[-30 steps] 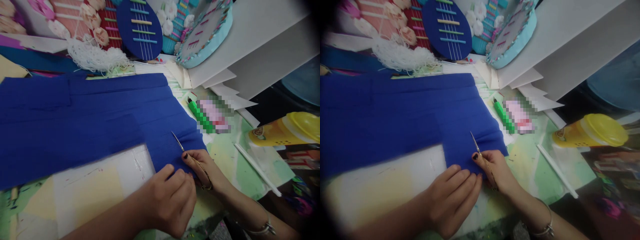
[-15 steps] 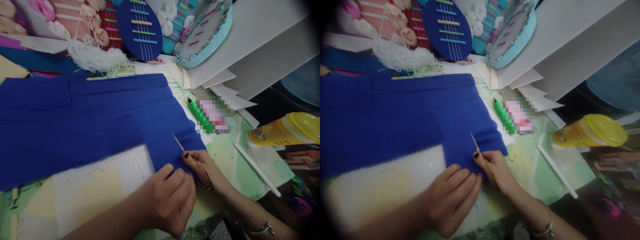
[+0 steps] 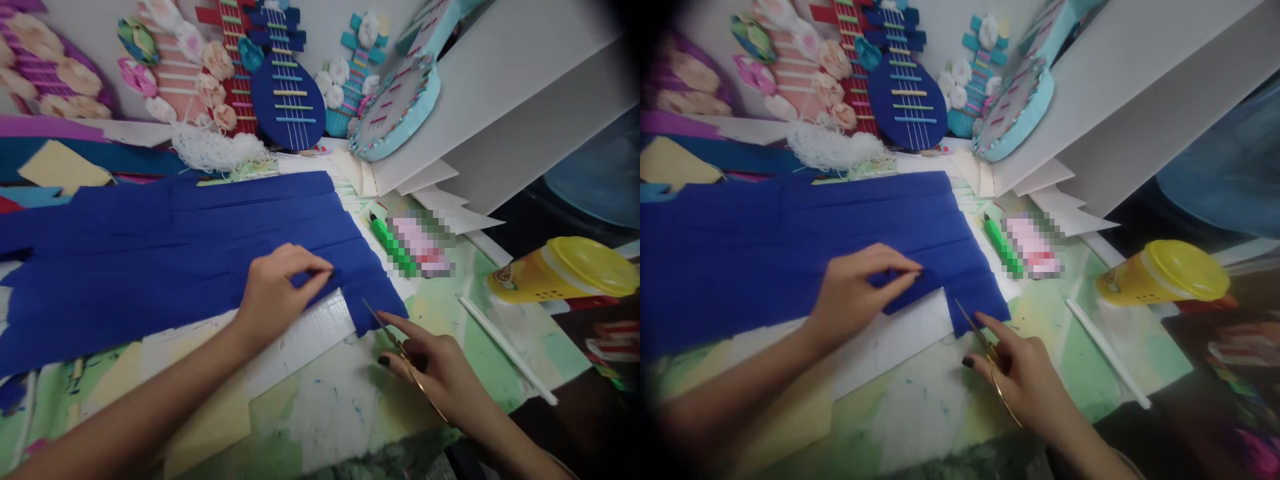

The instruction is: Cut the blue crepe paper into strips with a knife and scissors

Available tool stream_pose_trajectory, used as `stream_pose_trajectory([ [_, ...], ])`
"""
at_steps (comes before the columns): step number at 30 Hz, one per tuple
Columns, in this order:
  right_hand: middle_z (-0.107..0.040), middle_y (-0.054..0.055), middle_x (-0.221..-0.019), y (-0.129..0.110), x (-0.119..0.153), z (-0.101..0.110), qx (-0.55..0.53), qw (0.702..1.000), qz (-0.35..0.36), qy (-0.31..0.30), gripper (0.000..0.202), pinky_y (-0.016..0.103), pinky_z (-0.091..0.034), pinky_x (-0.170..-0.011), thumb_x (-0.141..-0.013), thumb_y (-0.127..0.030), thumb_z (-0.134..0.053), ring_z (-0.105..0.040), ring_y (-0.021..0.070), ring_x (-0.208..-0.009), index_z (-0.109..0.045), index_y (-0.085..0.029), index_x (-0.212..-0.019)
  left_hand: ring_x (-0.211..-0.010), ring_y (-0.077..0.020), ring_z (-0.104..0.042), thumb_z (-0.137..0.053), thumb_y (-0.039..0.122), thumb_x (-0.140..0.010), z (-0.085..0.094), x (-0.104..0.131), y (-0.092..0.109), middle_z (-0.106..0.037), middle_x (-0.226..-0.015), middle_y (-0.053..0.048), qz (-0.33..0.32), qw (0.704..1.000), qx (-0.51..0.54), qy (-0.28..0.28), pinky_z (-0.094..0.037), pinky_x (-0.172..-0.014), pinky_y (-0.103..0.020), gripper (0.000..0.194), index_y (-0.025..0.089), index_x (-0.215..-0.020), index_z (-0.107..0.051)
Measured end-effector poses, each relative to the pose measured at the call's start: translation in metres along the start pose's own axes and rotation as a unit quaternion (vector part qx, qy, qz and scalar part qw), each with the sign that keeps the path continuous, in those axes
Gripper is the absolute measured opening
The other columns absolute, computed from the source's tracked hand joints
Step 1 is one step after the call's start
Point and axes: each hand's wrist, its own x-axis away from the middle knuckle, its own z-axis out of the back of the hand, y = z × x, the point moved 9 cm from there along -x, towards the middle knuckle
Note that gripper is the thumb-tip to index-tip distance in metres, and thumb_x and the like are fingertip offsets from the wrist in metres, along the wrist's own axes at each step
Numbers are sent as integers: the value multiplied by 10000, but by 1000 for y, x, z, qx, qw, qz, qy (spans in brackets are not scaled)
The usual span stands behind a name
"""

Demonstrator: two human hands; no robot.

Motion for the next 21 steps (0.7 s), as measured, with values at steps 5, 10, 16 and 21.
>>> stream_pose_trajectory([
  [5,-469,-61,-440,6,0,-10,135,990,30,-26,652,279,-286,-480,-888,-444,-515,-395,134,-431,-425,-96,-1431,-663,-151,-633,-711,224,-732,-2,-43,-89,-731,-753,-17,158,985,-4,-63,-463,-625,-257,100,181,-812,-754],
  [10,-525,-40,-419,0,4,-11,177,981,81,11,626,279,-299,-441,-890,-407,-496,-431,140,-379,-444,-68,-1414,-721,-194,-670,-728,245,-673,-14,-69,-142,-732,-743,-53,175,980,-14,-94,-493,-719,-296,148,141,-775,-748],
  [16,-567,-13,-443,-2,5,-14,207,974,89,6,650,287,-347,-448,-895,-428,-478,-492,160,-392,-435,-39,-1414,-717,-185,-673,-718,225,-684,-32,-75,-152,-735,-739,-47,155,976,-43,-147,-494,-729,-290,118,153,-771,-751],
  [21,-555,-20,-449,1,5,-13,176,981,76,1,687,291,-363,-436,-890,-469,-495,-482,163,-394,-424,-38,-1420,-748,-173,-670,-732,186,-693,-42,-73,-146,-736,-765,-29,132,970,-87,-185,-483,-729,-268,114,162,-804,-746],
])
